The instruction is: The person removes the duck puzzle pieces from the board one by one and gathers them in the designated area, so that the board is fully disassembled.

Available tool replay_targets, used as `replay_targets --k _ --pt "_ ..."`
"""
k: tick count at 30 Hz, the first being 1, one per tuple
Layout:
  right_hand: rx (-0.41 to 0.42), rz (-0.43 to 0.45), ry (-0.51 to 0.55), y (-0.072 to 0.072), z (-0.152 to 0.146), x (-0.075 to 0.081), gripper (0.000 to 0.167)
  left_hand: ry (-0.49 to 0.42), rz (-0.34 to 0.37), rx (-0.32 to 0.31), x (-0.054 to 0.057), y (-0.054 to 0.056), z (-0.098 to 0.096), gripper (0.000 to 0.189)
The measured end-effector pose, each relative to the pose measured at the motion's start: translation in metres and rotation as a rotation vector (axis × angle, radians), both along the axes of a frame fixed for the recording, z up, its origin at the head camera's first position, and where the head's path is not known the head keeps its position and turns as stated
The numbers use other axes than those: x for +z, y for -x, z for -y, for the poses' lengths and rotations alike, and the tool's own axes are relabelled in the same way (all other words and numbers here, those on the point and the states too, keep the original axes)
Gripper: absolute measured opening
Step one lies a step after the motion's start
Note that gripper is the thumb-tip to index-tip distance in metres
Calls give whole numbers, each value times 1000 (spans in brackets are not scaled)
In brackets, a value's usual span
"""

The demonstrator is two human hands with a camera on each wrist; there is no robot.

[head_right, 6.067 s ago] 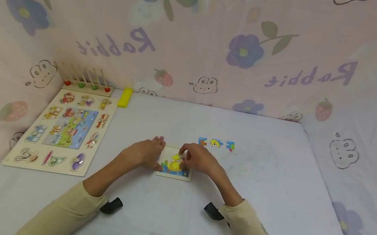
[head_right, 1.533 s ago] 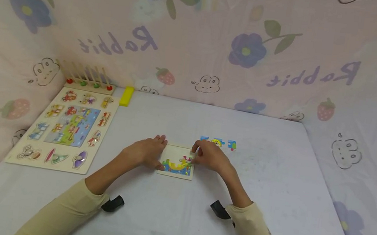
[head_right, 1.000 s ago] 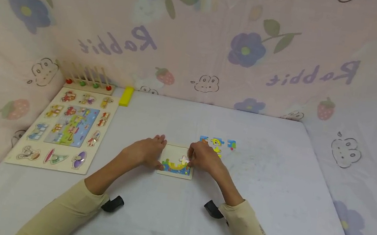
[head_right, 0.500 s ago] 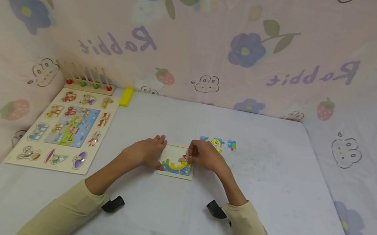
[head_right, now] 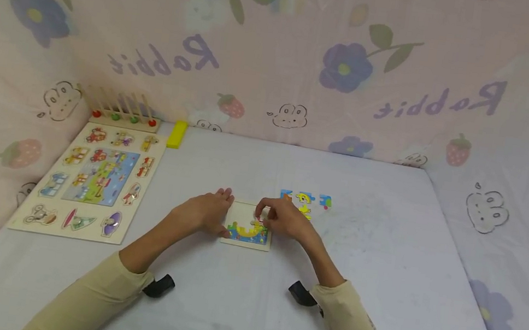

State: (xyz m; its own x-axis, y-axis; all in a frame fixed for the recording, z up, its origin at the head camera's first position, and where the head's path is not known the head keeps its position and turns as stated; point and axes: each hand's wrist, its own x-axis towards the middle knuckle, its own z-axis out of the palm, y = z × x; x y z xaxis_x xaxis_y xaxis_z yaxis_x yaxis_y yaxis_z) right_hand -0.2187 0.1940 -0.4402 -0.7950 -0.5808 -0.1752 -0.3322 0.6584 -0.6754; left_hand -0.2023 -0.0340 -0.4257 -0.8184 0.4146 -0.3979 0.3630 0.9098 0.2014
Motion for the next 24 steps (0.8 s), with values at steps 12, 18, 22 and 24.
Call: replay_targets --k 12,18,22,24 --pt "-56 30 32 1 -6 0 15 -3 -7 -11 2 1 0 92" --pt "-63 20 40 2 -11 5 17 10 4 -18 0 2 1 94" --pt "-84 21 39 2 -19 10 16 9 18 -12 0 2 2 95" --pt "-111 22 42 3 -26 12 16 6 22 -9 0 2 3 96"
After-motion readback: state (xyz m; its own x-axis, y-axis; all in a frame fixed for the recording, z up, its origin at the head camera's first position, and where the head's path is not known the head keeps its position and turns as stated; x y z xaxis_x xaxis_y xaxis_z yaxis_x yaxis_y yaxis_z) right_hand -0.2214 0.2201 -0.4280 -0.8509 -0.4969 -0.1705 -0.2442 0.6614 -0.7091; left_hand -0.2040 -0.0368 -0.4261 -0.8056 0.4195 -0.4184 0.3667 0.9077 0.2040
